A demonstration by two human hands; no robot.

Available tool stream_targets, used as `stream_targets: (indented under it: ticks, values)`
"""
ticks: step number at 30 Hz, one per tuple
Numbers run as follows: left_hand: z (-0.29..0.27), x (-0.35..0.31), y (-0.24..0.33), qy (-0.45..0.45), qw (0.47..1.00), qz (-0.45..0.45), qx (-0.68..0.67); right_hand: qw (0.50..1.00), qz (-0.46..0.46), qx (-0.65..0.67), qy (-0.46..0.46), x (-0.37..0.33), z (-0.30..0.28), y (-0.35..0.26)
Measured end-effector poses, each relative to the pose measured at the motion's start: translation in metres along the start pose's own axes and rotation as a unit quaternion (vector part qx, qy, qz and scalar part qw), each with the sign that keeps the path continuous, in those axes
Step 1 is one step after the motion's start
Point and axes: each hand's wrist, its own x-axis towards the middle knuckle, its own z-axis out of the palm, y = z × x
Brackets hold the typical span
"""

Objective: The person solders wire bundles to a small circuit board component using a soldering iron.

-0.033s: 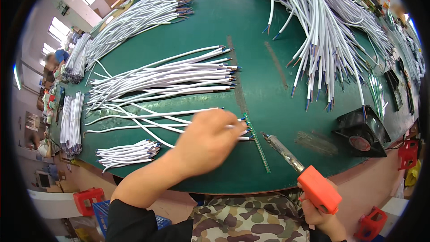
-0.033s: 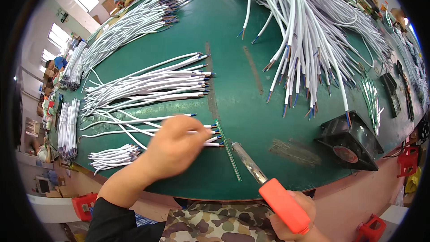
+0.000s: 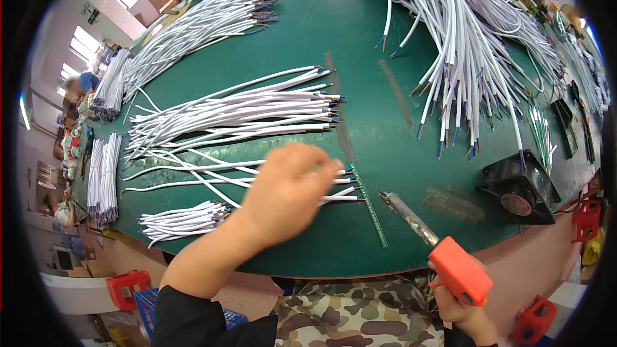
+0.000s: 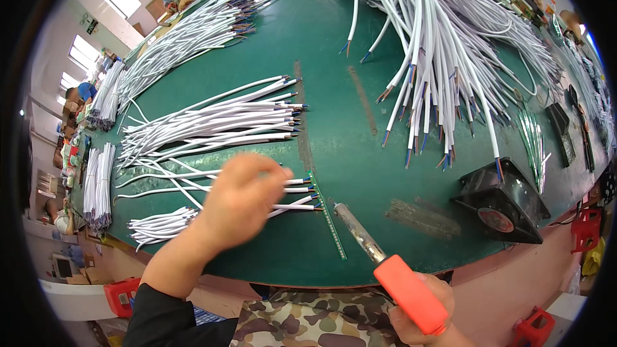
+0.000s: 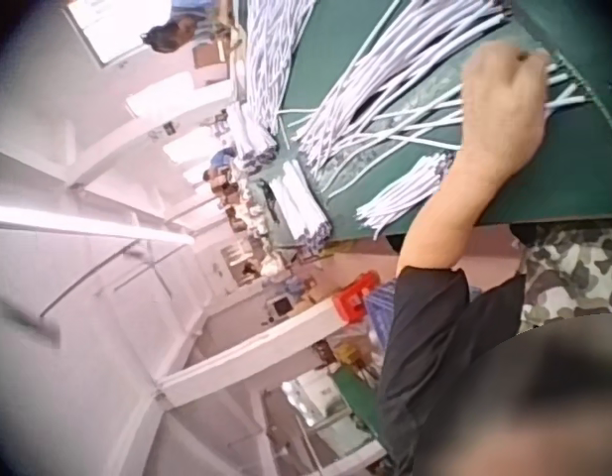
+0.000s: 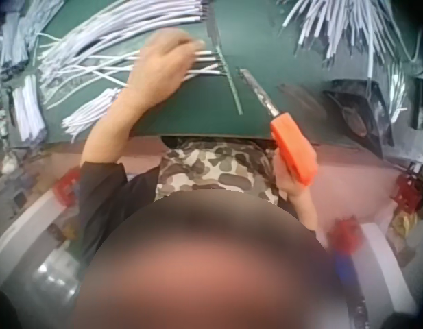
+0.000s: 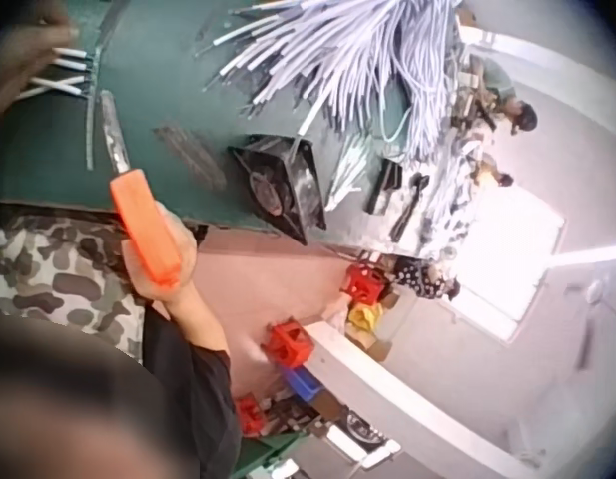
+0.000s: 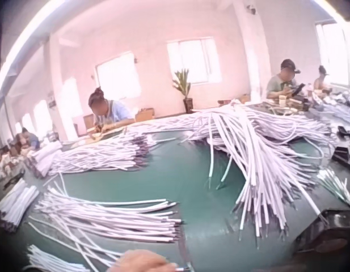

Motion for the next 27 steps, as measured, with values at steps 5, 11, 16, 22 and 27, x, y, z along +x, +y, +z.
stream_targets:
  ticks: [5, 11, 16, 22, 27]
  values:
    - [-0.008, -0.005, -0.042, -0.111, 0.988, -0.085, 0.071, 0.996, 0.053, 0.066, -0.004, -0.011, -0.004, 0.002]
    - [-0.020, 0.017, -0.016, -0.020, 0.987, -0.129, -0.096, 0.993, 0.055, 0.108, -0.006, -0.021, -0.004, 0.008]
    - [-0.017, 0.016, 0.009, -0.095, 0.956, -0.054, -0.271, 0.986, 0.080, 0.147, 0.006, -0.017, -0.005, 0.003]
    - [-0.006, 0.005, 0.019, -0.130, 0.941, -0.134, -0.281, 0.981, 0.099, 0.156, 0.053, -0.013, 0.001, -0.003]
    - [0.009, -0.011, 0.028, -0.090, 0.982, -0.079, -0.148, 0.969, 0.154, 0.171, 0.086, -0.013, 0.002, -0.007]
